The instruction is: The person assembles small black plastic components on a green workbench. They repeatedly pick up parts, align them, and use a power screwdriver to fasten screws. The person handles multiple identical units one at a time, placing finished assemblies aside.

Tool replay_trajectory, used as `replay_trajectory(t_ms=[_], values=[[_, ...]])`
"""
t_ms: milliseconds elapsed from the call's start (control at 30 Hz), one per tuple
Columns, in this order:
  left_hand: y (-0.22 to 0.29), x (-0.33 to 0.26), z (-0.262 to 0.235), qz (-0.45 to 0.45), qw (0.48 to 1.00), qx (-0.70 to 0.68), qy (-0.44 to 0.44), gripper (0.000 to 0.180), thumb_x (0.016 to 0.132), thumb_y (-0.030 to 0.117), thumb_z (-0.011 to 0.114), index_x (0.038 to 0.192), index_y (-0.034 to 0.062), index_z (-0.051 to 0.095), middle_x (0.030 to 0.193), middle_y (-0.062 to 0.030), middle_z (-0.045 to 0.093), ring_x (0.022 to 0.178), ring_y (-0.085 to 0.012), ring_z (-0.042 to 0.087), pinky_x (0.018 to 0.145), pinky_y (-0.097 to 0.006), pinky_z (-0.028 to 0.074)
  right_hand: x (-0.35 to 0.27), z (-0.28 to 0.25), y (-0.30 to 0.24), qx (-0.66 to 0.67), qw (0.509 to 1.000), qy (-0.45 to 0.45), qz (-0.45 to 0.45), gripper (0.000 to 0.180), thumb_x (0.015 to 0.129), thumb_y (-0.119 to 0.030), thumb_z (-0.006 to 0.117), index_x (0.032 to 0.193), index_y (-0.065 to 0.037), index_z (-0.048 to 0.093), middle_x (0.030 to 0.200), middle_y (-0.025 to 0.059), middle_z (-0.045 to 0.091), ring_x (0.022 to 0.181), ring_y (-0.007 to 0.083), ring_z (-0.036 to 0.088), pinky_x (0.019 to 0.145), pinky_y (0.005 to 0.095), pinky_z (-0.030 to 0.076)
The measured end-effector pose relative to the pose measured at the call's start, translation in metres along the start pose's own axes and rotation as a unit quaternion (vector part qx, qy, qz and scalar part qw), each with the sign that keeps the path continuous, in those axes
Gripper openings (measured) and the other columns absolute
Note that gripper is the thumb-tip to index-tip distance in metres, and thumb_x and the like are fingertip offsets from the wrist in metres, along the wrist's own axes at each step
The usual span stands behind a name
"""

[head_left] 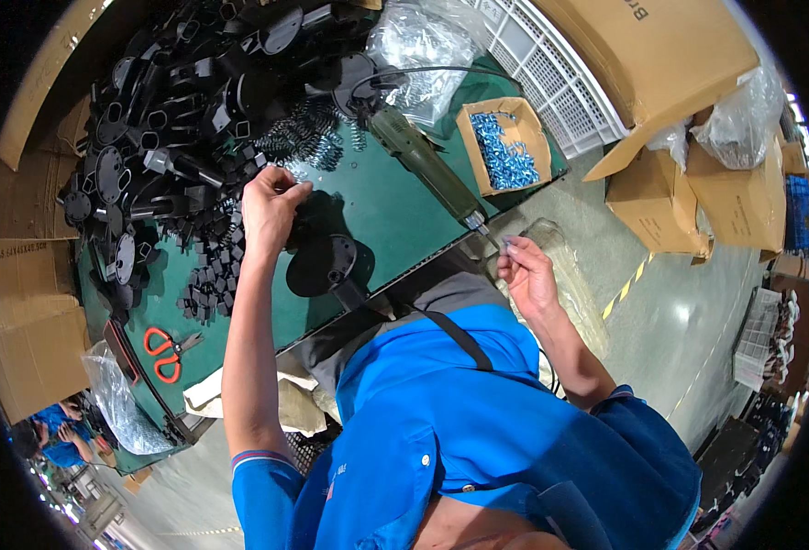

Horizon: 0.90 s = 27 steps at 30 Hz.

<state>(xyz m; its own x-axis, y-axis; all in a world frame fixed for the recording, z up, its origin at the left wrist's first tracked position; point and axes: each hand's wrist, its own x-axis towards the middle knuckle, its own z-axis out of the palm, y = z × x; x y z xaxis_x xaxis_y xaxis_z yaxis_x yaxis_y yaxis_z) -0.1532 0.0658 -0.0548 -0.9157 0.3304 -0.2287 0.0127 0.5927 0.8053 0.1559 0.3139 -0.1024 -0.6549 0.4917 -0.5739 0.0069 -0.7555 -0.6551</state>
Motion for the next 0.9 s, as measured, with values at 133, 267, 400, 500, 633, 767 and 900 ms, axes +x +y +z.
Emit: replay_trajectory(t_ms=[133,267,400,500,633,767,900], values=[[0.011,-0.018,0.004,0.03,0.988,-0.15,0.0,0.007,0.088,0.002,0.067,0.092,0.0041,0.062,0.081,0.0008,0.065,0.07,-0.0059,0.059,0.061,-0.022,0.046,-0.003,0.001,0.004,-0.021,1.0,0.018,-0.006,0.02,0.094,-0.007,0.06,0.112,-0.001,0.064,0.091,0.009,0.068,0.074,0.0167,0.068,0.058,0.0258,0.052],[0.006,-0.029,0.007,0.107,0.979,-0.166,0.041,0.012,0.09,0.002,0.066,0.102,0.0023,0.063,0.085,0.0013,0.065,0.073,-0.0059,0.058,0.064,-0.022,0.046,-0.012,-0.005,0.008,-0.029,0.999,0.03,0.017,0.024,0.095,-0.01,0.061,0.117,-0.001,0.064,0.093,0.0092,0.069,0.073,0.0164,0.066,0.059,0.026,0.05],[-0.012,-0.026,0.005,0.11,0.98,-0.157,0.054,0.013,0.087,-0.002,0.066,0.1,0.0,0.065,0.081,0.0011,0.064,0.067,-0.0046,0.054,0.06,-0.02,0.043,-0.013,0.005,0.015,-0.02,0.999,0.024,0.022,0.027,0.096,-0.013,0.061,0.12,-0.001,0.062,0.097,0.0098,0.07,0.073,0.0158,0.065,0.059,0.0261,0.049],[-0.014,-0.028,0.003,0.095,0.983,-0.147,0.053,0.013,0.086,-0.002,0.068,0.099,-0.0004,0.066,0.085,0.0008,0.066,0.072,-0.0043,0.056,0.065,-0.02,0.045,-0.014,0.011,0.018,-0.018,0.999,0.035,0.018,0.027,0.097,-0.016,0.061,0.12,-0.001,0.062,0.098,0.01,0.07,0.073,0.0154,0.065,0.059,0.0258,0.049],[-0.019,-0.03,0.004,0.102,0.972,-0.202,0.063,0.012,0.085,-0.003,0.07,0.096,-0.0005,0.067,0.087,0.0009,0.067,0.077,-0.0043,0.058,0.071,-0.02,0.047,-0.016,0.012,0.021,-0.021,0.999,0.035,0.014,0.028,0.098,-0.018,0.061,0.12,-0.002,0.061,0.098,0.0103,0.07,0.072,0.0147,0.065,0.058,0.0249,0.049],[-0.026,-0.03,0.008,0.101,0.971,-0.207,0.072,0.014,0.083,-0.004,0.071,0.097,-0.0004,0.067,0.086,0.0017,0.066,0.077,-0.0044,0.059,0.072,-0.02,0.047,-0.019,0.018,0.024,-0.02,0.998,0.055,-0.006,0.028,0.098,-0.019,0.061,0.119,-0.001,0.061,0.097,0.011,0.07,0.066,0.0139,0.064,0.054,0.0243,0.047],[-0.028,-0.03,0.003,0.083,0.976,-0.182,0.082,0.014,0.083,-0.003,0.073,0.096,-0.0004,0.068,0.083,0.0022,0.065,0.077,-0.0043,0.058,0.071,-0.02,0.048,-0.018,0.022,0.026,-0.105,0.991,0.055,-0.066,0.027,0.099,-0.018,0.059,0.117,0.001,0.061,0.094,0.0121,0.07,0.058,0.013,0.061,0.049,0.024,0.046]])
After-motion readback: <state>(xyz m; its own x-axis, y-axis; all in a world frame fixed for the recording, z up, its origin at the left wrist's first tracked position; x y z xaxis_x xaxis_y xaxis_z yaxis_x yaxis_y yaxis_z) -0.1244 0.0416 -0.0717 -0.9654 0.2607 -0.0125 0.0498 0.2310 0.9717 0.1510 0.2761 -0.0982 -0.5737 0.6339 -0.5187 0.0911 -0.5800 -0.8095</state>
